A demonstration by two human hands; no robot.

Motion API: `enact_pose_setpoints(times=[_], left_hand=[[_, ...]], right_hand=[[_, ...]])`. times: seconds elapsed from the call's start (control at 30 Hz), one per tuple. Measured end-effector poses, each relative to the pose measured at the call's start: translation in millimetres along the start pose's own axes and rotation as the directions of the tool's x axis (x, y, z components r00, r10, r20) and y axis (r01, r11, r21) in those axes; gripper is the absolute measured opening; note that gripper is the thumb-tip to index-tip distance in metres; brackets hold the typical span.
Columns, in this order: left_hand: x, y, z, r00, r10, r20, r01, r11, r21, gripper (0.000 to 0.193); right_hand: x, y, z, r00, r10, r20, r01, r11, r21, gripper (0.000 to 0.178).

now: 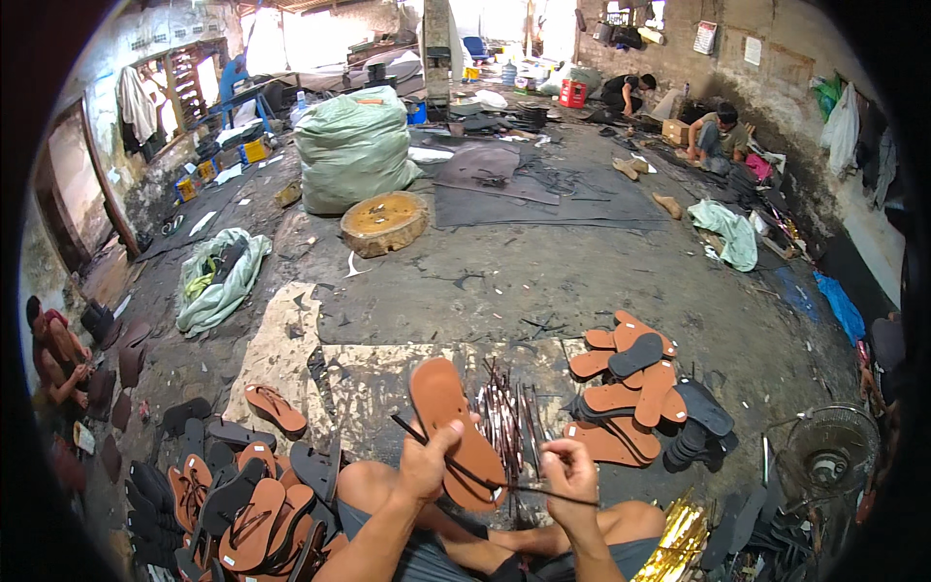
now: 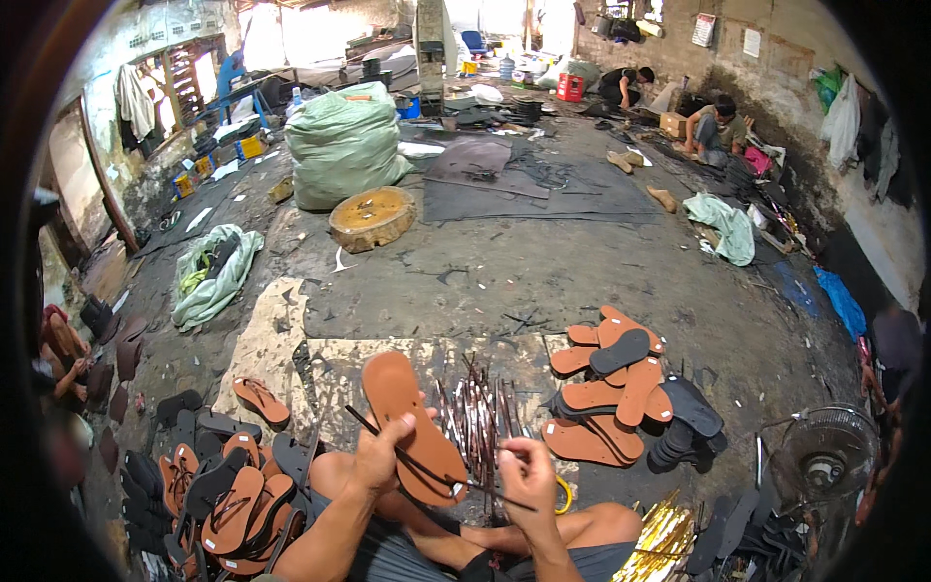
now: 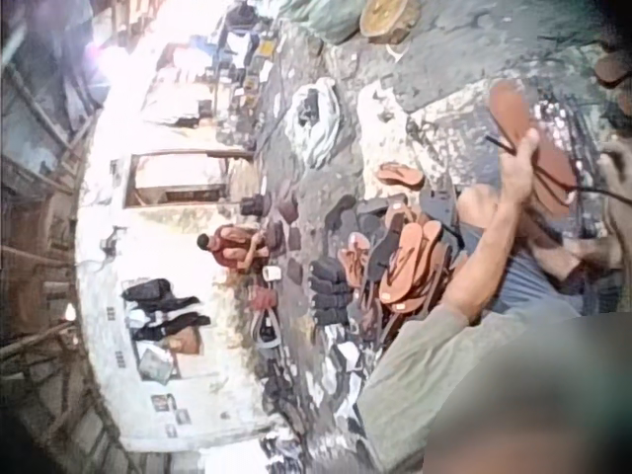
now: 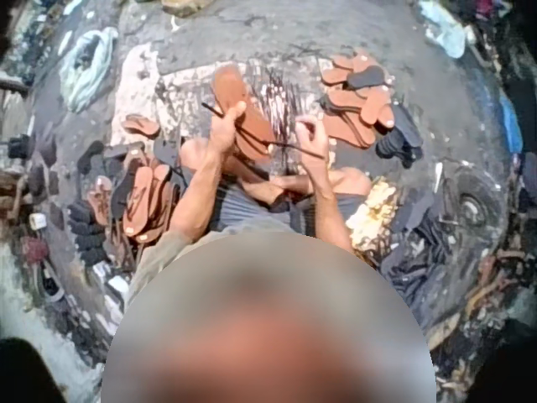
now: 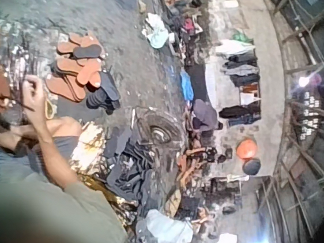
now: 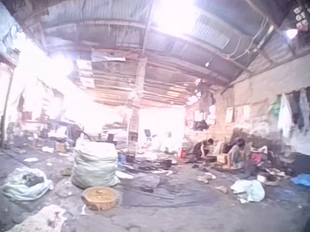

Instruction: The person assembles flip-flops by hand, inserting straps into the sole and securing them. They repeatedly pick up soles and straps, align the strap through the sole, and press it into place. Finished flip-flops are set aside in a growing pile.

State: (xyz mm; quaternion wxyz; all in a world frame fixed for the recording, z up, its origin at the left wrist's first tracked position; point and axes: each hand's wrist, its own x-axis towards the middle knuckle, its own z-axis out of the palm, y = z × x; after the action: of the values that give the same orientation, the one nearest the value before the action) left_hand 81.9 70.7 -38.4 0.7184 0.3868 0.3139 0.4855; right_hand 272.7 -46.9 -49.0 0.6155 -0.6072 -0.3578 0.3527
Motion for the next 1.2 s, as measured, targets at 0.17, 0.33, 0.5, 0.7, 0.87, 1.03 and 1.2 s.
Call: enact_pose_setpoints(times=[0.17, 0.33, 0.5, 0.7, 0.87, 1.03, 1.2], left_hand=[[6.5, -6.7, -4.7, 0.952, 0.003, -0.305, -0.033, 0.995, -0.095, 0.040], [-22.2, -14.8, 18.4, 0.984, -0.019, -0.177, 0.024, 0.999, 0.028, 0.043], [-39.6, 8.9, 26.0, 0.997, 0.057, -0.050, -0.044, 0.971, 0.236, 0.039], [-45.5, 16.4, 35.1, 0.989, 0.144, -0.024, -0.128, 0.938, 0.322, 0.034], [-46.3, 13.5, 36.6, 0.991, 0.130, 0.004, -0.123, 0.926, 0.358, 0.036], [-51.8, 13.0, 38.2, 0.985, 0.174, -0.007, -0.158, 0.910, 0.385, 0.041], [-51.3, 14.6, 22.5, 0.966, 0.045, -0.255, 0.145, 0.721, 0.677, 0.043]], right_hand=[[-28.0, -22.3, 9.9, 0.740, -0.670, 0.065, 0.666, 0.716, -0.208, 0.036], [25.1, -42.8, 24.5, 0.943, -0.184, -0.276, 0.256, 0.934, 0.251, 0.032], [22.6, -63.3, 25.6, 0.981, 0.042, 0.187, -0.013, 0.988, -0.154, 0.020], [9.5, -83.0, 31.1, 0.897, -0.372, 0.240, 0.442, 0.760, -0.476, 0.010], [15.2, -82.7, 31.6, 0.787, -0.544, 0.291, 0.609, 0.610, -0.507, 0.014], [13.3, -64.7, 31.5, 0.819, -0.472, 0.326, 0.574, 0.674, -0.465, 0.016], [20.2, -42.9, 37.0, 0.813, -0.524, 0.253, 0.582, 0.716, -0.386, 0.028]])
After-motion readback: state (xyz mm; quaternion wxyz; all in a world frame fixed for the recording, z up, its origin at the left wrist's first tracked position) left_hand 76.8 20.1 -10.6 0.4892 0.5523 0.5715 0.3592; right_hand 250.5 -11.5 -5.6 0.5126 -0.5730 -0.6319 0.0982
